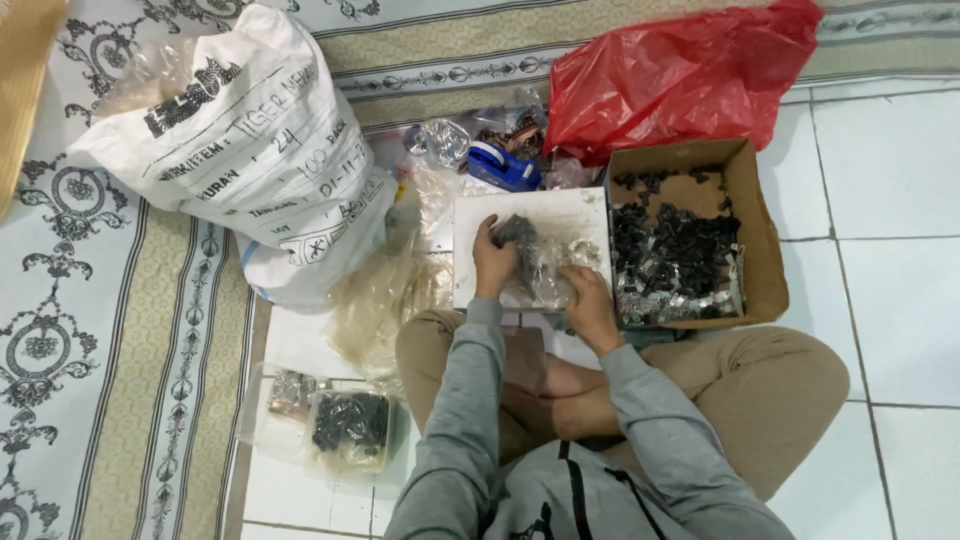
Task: The person sits on the floor and assembles small black plastic components by hand. They pick up individual pieces from a cardboard box, connect them on a white board, and place the assembled units into a plastic bag.
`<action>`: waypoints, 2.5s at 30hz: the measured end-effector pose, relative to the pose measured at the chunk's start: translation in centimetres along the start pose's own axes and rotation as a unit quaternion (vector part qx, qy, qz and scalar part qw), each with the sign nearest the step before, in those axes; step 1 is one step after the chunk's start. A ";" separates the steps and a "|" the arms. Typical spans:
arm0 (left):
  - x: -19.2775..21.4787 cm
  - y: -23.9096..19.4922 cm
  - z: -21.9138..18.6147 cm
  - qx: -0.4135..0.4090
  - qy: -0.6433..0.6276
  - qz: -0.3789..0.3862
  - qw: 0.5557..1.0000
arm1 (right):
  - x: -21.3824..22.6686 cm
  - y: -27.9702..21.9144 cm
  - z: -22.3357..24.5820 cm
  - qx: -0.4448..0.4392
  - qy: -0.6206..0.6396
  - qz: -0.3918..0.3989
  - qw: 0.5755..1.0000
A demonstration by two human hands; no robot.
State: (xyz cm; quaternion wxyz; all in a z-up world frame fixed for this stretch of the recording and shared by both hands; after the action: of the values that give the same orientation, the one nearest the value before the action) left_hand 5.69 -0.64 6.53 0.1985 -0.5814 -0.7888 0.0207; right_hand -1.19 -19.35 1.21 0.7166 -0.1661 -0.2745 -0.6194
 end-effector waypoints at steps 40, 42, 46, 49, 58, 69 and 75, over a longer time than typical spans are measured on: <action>-2.2 1.0 3.3 -0.219 0.476 0.102 0.846 | -1.1 0.8 0.0 0.001 -0.075 -0.049 0.996; -3.5 -1.3 4.3 -0.302 0.502 0.144 0.798 | -1.7 0.2 -0.9 0.004 -0.092 -0.049 0.995; -2.7 -0.1 4.8 -0.336 0.473 0.116 0.806 | -0.7 0.3 0.7 0.001 -0.073 -0.040 0.996; -2.0 -2.1 4.4 -0.372 0.356 0.060 0.855 | -0.7 0.3 0.4 -0.001 -0.088 -0.042 0.995; -2.8 -7.8 10.8 -0.351 0.337 0.041 0.873 | -2.2 0.3 -2.6 0.017 -0.055 -0.036 0.998; -2.8 -9.4 5.1 -0.257 0.395 0.038 0.881 | 0.7 0.7 2.1 -0.051 0.069 0.097 0.992; -2.2 -10.4 0.7 -0.166 0.560 0.128 0.801 | -0.6 0.4 1.0 0.100 -0.273 0.191 0.938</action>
State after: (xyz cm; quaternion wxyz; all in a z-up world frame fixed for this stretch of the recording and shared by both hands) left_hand -3.48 -5.93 7.98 0.5017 -0.6112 -0.4501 -0.4148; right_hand -1.04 -18.17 1.67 0.7318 -0.3058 -0.4830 -0.3710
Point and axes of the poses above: each hand's wrist, its own y-axis towards the middle knuckle, its own x-axis out of the back of the hand, z = x × y, the point moved 3 cm from there along y, towards the middle knuckle, and after that the axes turned 3 degrees about x, right-handed, at the moved point
